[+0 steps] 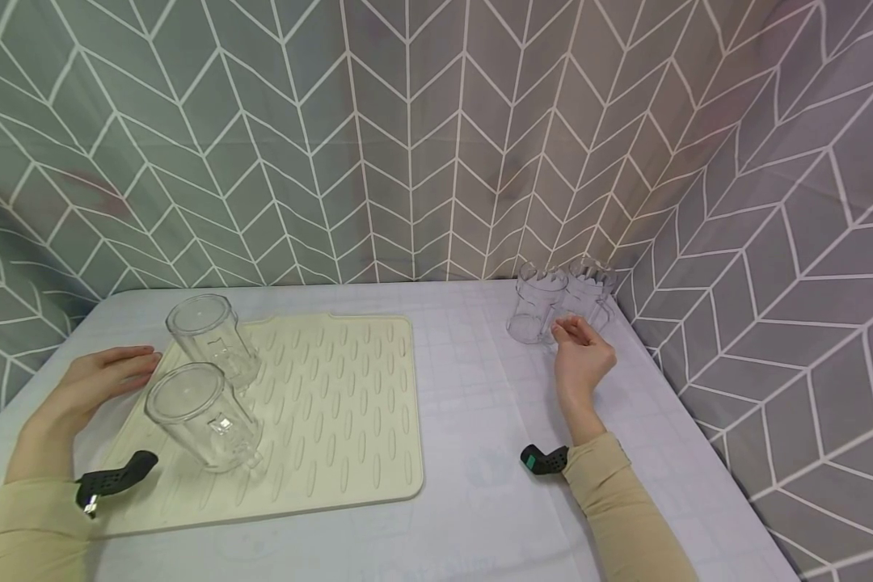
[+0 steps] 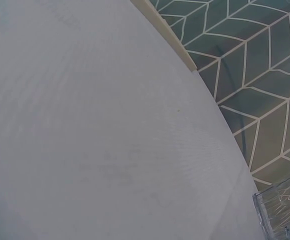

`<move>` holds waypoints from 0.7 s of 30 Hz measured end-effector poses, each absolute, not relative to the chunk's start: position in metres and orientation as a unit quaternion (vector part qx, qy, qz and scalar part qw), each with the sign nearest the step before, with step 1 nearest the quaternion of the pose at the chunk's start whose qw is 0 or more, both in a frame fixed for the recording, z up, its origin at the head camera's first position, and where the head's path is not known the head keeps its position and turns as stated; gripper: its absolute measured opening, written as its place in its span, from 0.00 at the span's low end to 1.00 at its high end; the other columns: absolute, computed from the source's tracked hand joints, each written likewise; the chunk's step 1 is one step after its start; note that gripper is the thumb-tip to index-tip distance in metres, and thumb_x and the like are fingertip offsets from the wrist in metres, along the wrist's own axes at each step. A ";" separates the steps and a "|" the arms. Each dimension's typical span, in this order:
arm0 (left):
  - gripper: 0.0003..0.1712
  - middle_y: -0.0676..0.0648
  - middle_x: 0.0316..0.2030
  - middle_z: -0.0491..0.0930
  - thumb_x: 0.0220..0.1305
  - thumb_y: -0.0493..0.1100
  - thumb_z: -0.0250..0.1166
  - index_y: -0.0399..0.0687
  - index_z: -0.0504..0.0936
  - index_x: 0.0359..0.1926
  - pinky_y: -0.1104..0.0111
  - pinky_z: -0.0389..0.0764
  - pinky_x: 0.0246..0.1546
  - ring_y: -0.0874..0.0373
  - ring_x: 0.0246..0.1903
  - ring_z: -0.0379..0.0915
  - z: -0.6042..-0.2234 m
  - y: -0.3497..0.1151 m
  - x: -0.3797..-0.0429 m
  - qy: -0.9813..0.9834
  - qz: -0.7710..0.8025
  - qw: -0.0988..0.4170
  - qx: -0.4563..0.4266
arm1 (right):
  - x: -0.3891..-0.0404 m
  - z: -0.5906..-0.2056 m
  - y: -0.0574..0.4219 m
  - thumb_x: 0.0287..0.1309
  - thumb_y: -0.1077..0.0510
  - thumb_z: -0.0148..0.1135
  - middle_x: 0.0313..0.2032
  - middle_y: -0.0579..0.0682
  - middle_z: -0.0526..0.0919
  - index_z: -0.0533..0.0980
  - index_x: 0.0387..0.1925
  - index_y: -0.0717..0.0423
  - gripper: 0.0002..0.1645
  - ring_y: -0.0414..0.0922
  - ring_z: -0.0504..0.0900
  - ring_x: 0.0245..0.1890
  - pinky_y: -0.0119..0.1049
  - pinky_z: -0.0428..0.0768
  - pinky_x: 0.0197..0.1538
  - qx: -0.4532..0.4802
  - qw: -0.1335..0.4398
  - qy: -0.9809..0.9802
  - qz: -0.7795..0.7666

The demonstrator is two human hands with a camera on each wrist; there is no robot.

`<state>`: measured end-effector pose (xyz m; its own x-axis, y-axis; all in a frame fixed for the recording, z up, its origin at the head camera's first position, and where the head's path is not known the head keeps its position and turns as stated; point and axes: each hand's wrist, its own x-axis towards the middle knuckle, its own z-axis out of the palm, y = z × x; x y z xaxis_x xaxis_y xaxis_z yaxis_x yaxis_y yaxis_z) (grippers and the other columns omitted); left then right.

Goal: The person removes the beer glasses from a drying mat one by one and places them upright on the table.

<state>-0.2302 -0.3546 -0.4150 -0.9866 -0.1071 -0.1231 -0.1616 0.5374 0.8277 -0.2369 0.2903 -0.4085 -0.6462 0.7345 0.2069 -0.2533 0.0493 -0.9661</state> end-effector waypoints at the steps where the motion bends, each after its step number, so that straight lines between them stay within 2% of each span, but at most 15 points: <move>1: 0.43 0.22 0.66 0.60 0.74 0.55 0.55 0.20 0.57 0.69 0.87 0.80 0.34 0.88 0.32 0.67 -0.415 -0.355 -0.230 0.877 0.473 0.028 -0.078 | -0.237 -0.409 0.290 0.48 0.74 0.73 0.22 0.35 0.84 0.81 0.43 0.75 0.17 0.30 0.85 0.27 0.19 0.84 0.37 -0.195 0.372 -0.619 0.663; 14: 0.43 0.21 0.66 0.60 0.74 0.54 0.56 0.19 0.57 0.69 0.87 0.80 0.35 0.88 0.32 0.68 -0.417 -0.355 -0.230 0.875 0.479 0.024 -0.073 | -0.238 -0.409 0.289 0.49 0.72 0.73 0.23 0.34 0.84 0.82 0.41 0.71 0.15 0.29 0.85 0.28 0.18 0.84 0.37 -0.202 0.373 -0.632 0.649; 21: 0.43 0.22 0.67 0.59 0.74 0.56 0.55 0.21 0.57 0.70 0.87 0.79 0.33 0.87 0.31 0.67 -0.416 -0.355 -0.231 0.881 0.464 0.029 -0.087 | -0.238 -0.412 0.289 0.49 0.73 0.72 0.24 0.36 0.84 0.81 0.43 0.74 0.16 0.30 0.86 0.28 0.18 0.84 0.37 -0.196 0.380 -0.626 0.652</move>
